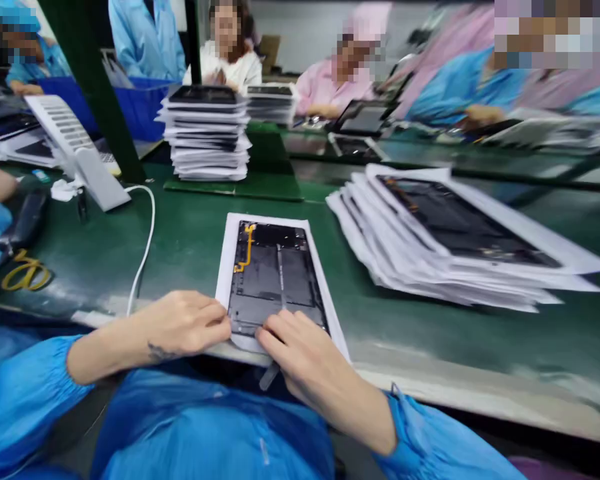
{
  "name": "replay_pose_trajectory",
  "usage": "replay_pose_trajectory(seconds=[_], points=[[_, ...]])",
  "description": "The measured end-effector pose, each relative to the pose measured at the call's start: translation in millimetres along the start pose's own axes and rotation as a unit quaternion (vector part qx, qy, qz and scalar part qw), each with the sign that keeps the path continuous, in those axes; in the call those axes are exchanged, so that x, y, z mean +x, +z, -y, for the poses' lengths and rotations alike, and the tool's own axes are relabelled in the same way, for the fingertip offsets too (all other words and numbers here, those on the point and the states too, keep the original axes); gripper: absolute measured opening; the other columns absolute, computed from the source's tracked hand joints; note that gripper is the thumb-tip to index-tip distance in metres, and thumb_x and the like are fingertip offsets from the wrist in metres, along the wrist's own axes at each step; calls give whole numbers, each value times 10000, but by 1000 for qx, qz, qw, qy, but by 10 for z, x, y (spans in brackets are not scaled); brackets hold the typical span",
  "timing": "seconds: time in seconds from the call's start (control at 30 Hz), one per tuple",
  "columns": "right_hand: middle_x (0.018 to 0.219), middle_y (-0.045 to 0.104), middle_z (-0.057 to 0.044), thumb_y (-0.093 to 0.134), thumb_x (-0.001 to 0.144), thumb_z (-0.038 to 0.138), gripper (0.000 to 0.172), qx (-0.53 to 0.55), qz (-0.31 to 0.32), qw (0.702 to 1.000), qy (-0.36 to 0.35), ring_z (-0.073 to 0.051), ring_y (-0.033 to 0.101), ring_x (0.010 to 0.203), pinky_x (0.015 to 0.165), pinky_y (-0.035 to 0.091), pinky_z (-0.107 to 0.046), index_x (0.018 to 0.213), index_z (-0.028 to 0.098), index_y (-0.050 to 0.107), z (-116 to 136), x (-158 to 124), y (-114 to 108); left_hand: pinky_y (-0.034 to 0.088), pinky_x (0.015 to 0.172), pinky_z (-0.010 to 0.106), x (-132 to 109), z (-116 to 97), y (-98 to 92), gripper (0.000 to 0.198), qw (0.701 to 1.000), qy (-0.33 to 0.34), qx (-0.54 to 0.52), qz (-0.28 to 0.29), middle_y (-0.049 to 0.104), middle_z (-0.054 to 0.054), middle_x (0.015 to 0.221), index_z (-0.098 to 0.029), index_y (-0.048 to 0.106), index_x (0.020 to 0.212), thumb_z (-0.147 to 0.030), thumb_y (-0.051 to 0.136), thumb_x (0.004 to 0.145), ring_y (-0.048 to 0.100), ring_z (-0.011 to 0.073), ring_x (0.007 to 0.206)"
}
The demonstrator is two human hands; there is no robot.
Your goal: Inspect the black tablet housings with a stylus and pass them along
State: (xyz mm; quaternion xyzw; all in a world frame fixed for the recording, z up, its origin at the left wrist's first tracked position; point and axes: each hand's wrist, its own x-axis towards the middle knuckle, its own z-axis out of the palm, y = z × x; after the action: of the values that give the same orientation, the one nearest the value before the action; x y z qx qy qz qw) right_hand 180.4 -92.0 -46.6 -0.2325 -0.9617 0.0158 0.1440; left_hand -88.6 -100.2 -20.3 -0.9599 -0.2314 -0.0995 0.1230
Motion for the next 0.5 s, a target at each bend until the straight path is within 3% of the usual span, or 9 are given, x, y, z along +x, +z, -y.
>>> replay_pose_trajectory(seconds=[0.1, 0.2, 0.4, 0.5], points=[[875, 562, -60, 419, 783, -107, 336, 24, -37, 999, -9, -215, 387, 768, 672, 266, -343, 910, 164, 573, 104, 128, 79, 532, 748, 262, -270, -33, -17, 215, 998, -55, 0, -29, 725, 75, 1002, -160, 610, 1013, -103, 405, 1041, 689, 154, 839], [878, 569, -70, 375, 767, -128, 392, 32, -60, 998, -9, -218, 393, 757, 656, 266, -339, 942, 157, 579, 74, 201, 126, 530, 778, 275, -406, -29, 5, 217, 996, -69, -6, -49, 726, 89, 1084, -147, 623, 1039, -95, 412, 1038, 690, 164, 897], [886, 585, -76, 309, 900, -71, 366, 37, -49, 998, -21, -210, 422, 750, 663, 289, -330, 1020, 143, 580, 39, 172, 68, 487, 734, 272, -395, 61, 67, 224, 986, -132, -98, 16, 688, 64, 1101, -181, 635, 989, -279, 447, 1062, 650, 164, 885], [889, 587, -75, 312, 958, -15, 321, 44, -31, 998, -19, -206, 420, 740, 667, 292, -332, 1045, 140, 580, 74, 169, 28, 465, 745, 274, -287, 145, 118, 182, 980, -140, -139, 12, 667, 52, 1109, -191, 627, 1031, -225, 450, 1056, 623, 171, 928]])
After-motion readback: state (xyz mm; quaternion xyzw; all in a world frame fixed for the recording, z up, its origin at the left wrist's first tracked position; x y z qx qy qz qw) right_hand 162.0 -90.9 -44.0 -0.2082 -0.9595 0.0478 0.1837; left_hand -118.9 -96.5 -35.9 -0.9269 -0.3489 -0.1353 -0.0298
